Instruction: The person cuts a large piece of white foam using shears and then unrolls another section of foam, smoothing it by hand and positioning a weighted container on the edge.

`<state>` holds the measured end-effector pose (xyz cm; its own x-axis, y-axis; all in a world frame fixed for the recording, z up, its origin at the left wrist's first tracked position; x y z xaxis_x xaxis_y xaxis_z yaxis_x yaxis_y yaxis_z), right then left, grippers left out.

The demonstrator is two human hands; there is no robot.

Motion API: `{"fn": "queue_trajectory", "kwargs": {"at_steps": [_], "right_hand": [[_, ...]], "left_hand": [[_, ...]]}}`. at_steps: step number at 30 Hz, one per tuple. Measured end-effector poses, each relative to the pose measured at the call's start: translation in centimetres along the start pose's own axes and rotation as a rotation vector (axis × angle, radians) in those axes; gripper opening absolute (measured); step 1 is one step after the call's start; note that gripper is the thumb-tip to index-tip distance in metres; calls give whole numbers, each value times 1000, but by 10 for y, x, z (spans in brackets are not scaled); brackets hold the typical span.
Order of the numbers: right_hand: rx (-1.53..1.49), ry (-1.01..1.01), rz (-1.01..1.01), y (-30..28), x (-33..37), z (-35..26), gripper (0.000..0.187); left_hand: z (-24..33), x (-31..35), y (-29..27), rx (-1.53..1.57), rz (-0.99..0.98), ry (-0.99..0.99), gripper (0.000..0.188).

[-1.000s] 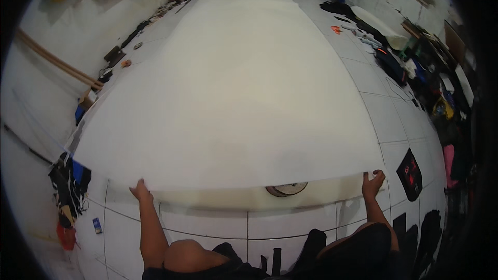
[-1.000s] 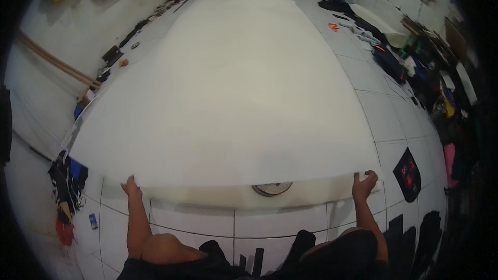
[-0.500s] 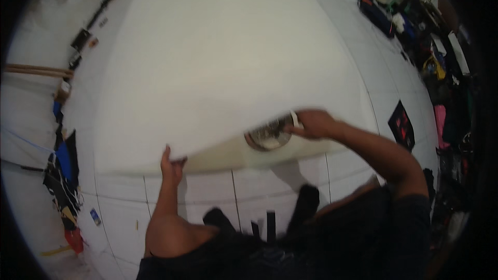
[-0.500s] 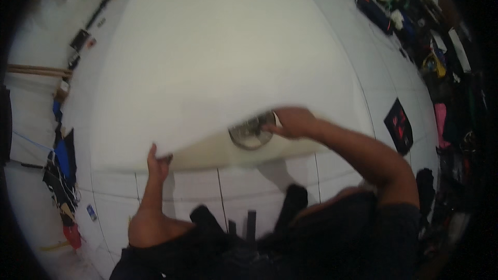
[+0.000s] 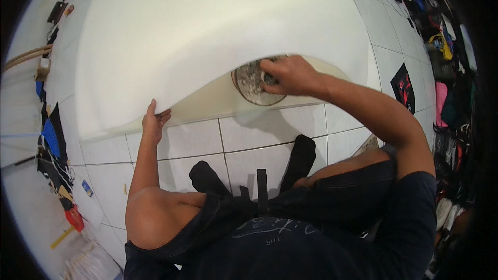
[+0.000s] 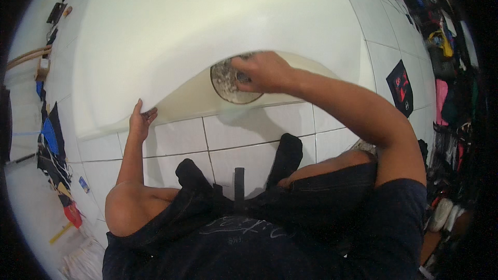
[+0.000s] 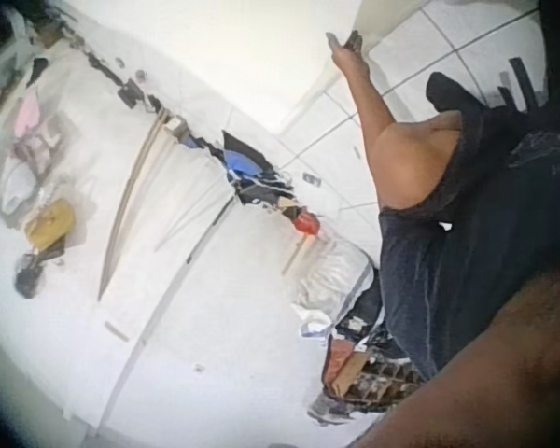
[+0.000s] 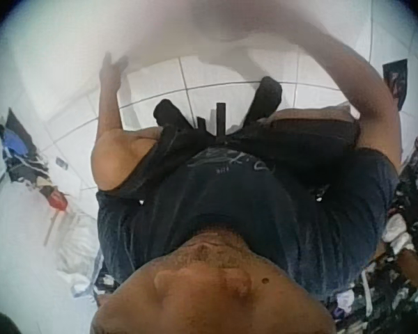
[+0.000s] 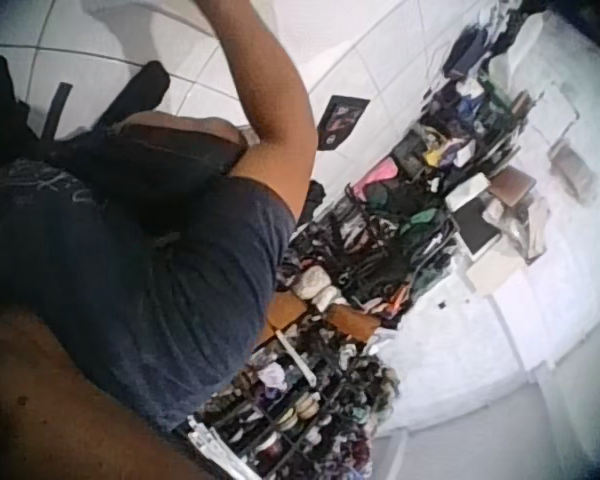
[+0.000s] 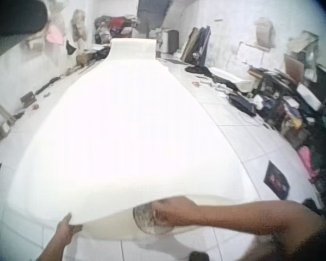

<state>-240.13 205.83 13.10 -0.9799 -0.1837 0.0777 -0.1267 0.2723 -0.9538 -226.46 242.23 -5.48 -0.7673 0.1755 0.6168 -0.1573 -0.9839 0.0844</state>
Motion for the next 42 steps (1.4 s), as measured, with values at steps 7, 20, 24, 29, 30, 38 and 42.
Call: {"fn": "queue_trajectory", "kwargs": {"at_steps": [7,20,24,29,30,38,42], "right_hand": [[-247,27,-124,13,66,-30,34],[-283,7,-347,48,115,-47,33],[-286,-56,-301,50,115,-47,34],[-311,-84,-345,54,117,-49,35],[-329,-81,-350,54,116,-50,36],[-833,236,-476,42,109,40,30],[-429,1151,-293,8,197,205,77]], "left_hand": [[-13,3,2,38,35,20,51],[-19,0,-7,-126,186,74,48],[-22,-2,-15,-122,227,68,49],[-18,-3,-15,-128,249,94,50],[-16,-1,-17,-136,248,94,50],[-28,-13,-19,-156,198,77,51],[-28,-14,-15,-163,163,70,51]]}}
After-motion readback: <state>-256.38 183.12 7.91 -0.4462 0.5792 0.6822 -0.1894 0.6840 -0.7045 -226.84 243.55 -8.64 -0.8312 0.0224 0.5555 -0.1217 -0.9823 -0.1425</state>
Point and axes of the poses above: each hand's wrist, its own x-axis away from the middle knuckle, its own y-axis out of the palm, z = x × y, the point moved 7 cm from there along -x, towards the middle knuckle, and after that the axes turned 3 degrees about y, right-handed, at the moved point
